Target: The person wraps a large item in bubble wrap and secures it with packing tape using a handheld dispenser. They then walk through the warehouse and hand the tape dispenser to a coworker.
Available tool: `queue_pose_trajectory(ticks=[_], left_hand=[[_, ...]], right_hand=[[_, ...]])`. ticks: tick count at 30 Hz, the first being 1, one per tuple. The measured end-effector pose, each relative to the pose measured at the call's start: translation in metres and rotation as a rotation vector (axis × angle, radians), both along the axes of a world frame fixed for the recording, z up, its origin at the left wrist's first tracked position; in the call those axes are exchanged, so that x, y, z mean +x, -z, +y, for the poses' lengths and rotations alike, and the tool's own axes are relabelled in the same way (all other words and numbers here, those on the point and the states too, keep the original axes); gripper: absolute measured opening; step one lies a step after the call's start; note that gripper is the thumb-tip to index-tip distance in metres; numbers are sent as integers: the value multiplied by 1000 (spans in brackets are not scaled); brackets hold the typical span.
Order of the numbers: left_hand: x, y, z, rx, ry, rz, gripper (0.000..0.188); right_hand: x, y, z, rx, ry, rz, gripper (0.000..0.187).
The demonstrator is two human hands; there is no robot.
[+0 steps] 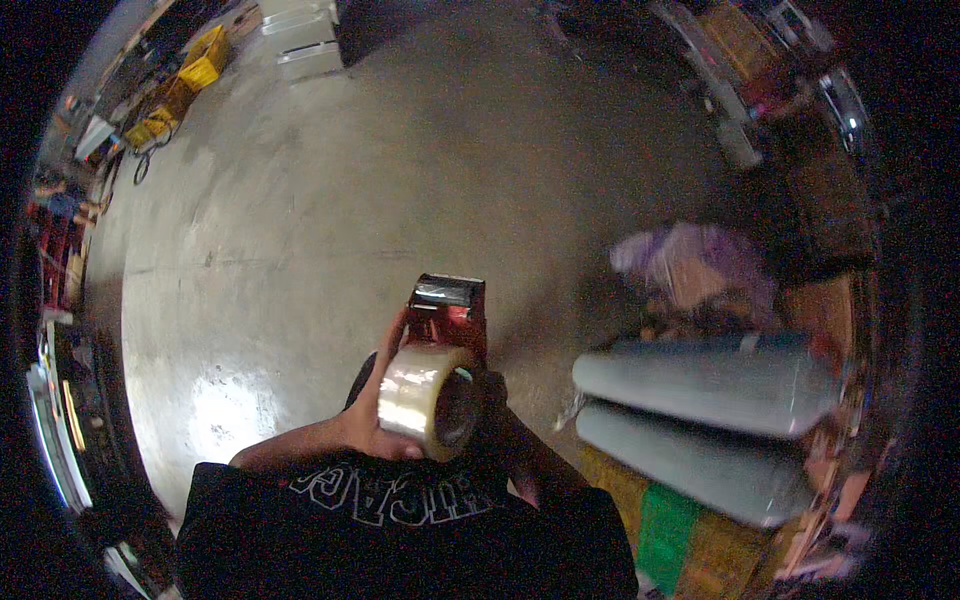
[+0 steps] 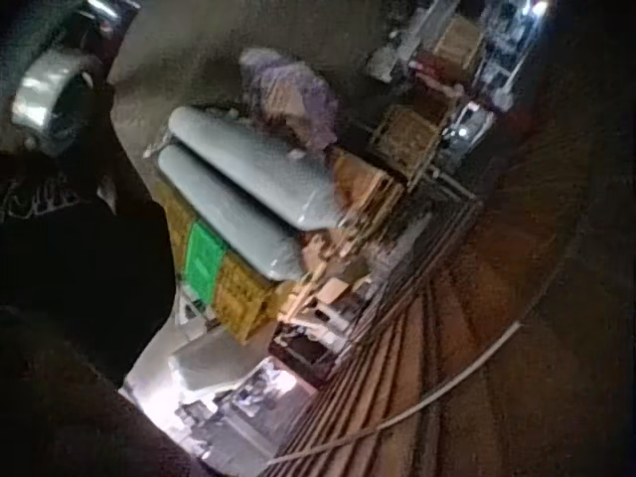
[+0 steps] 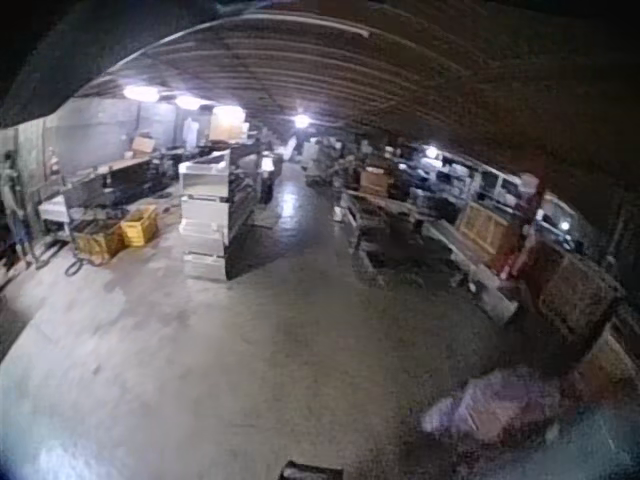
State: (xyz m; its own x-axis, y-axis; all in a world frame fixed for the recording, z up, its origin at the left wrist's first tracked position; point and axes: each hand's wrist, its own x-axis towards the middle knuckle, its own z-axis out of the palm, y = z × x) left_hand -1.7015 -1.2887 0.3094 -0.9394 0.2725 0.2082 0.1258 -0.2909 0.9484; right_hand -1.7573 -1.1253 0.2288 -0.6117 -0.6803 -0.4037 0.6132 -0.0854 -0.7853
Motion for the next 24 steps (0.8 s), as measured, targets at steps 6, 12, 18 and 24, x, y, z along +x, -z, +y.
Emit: queue_pose_trajectory(ticks=[6,12,18,24], left_hand=[[-184,26,-88,83,-245,19,146],[-398,33,-175,246,-283,-100,148],[-629,13,-237,178,-75,-64,149],[-876,42,-289,-75,155,40,148]], right_hand=[[-224,-10,-71,128,-33,37,41],[-446,31,-146,154,-69,37,40],[-649,8,-202,25,93,-17,52],[-859,25,-245,-81,150,55,64]])
